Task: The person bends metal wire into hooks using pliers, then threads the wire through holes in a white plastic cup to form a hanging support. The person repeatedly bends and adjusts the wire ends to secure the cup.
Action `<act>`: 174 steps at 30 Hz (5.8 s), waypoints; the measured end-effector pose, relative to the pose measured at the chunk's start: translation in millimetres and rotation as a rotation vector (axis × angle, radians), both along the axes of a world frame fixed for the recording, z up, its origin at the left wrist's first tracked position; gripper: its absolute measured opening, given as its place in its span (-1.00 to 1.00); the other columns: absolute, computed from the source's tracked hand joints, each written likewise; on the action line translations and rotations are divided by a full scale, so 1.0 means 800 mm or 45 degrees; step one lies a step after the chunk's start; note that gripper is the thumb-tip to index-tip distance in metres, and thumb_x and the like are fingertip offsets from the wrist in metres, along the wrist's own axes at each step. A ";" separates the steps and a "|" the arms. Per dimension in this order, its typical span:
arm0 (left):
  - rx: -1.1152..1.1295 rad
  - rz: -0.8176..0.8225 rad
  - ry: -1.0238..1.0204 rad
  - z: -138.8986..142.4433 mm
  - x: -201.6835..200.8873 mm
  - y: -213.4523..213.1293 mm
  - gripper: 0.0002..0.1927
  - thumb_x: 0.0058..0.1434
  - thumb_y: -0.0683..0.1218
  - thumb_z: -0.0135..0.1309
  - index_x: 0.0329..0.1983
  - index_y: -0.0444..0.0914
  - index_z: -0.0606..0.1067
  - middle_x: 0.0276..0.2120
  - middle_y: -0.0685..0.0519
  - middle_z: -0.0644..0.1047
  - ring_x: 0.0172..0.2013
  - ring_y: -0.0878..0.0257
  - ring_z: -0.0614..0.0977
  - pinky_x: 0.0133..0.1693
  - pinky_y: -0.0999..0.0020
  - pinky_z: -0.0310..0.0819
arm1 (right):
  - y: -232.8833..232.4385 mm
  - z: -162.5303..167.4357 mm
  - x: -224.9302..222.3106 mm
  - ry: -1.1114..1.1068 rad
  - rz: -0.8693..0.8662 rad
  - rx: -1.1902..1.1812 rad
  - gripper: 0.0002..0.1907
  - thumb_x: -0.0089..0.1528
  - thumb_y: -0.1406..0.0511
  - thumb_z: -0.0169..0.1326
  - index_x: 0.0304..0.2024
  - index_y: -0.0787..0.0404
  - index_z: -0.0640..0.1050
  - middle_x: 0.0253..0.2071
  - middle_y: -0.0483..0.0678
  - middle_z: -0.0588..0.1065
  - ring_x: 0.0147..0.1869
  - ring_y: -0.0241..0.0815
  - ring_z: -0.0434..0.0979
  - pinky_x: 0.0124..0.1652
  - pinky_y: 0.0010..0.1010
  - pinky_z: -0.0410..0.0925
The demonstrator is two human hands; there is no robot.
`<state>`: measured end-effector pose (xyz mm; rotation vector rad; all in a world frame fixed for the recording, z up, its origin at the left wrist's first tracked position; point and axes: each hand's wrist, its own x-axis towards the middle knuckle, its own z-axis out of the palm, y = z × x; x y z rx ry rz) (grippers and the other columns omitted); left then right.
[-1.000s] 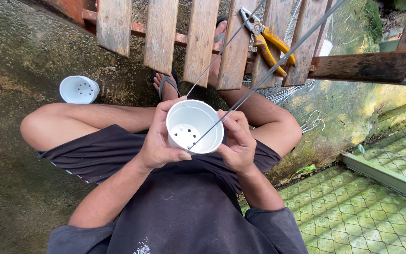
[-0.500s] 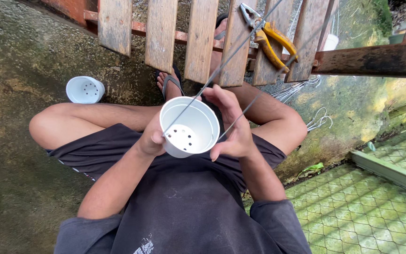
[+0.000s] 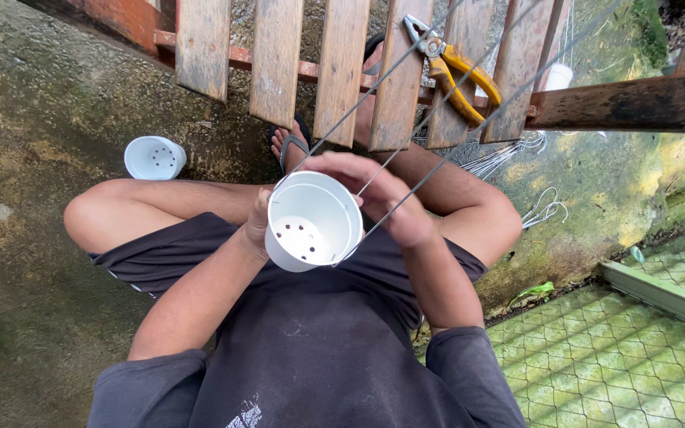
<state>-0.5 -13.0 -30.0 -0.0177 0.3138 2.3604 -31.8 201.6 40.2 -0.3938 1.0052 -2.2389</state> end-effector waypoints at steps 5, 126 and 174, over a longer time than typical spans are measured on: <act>0.114 -0.198 0.016 -0.002 -0.008 0.007 0.18 0.00 0.46 0.36 0.45 -0.36 0.25 0.24 -0.35 0.45 0.19 -0.16 0.56 0.21 -0.06 0.52 | 0.001 -0.002 -0.049 0.147 0.114 0.113 -0.21 0.35 0.05 0.25 0.44 0.36 0.31 0.49 0.14 0.34 0.51 -0.01 0.36 0.51 -0.16 0.20; -0.913 0.398 0.479 0.024 0.067 0.034 0.02 0.11 0.47 0.28 0.35 -0.29 0.23 0.19 -0.05 0.44 0.24 0.21 0.52 0.29 0.26 0.46 | 0.033 0.032 0.041 0.455 -0.488 0.762 0.32 0.01 -0.52 -0.09 0.36 0.42 0.22 0.44 0.19 0.21 0.62 0.09 0.10 0.57 -0.07 -0.05; -1.129 0.757 1.398 0.132 0.151 0.052 0.11 -0.10 0.18 0.56 0.41 -0.25 0.22 0.22 -0.11 0.45 0.14 0.07 0.61 0.18 0.24 0.55 | 0.054 0.138 0.096 1.045 -0.279 0.567 -0.87 0.37 0.38 0.11 -0.12 0.35 0.61 -0.15 0.11 0.59 0.07 0.04 0.65 0.04 -0.25 0.53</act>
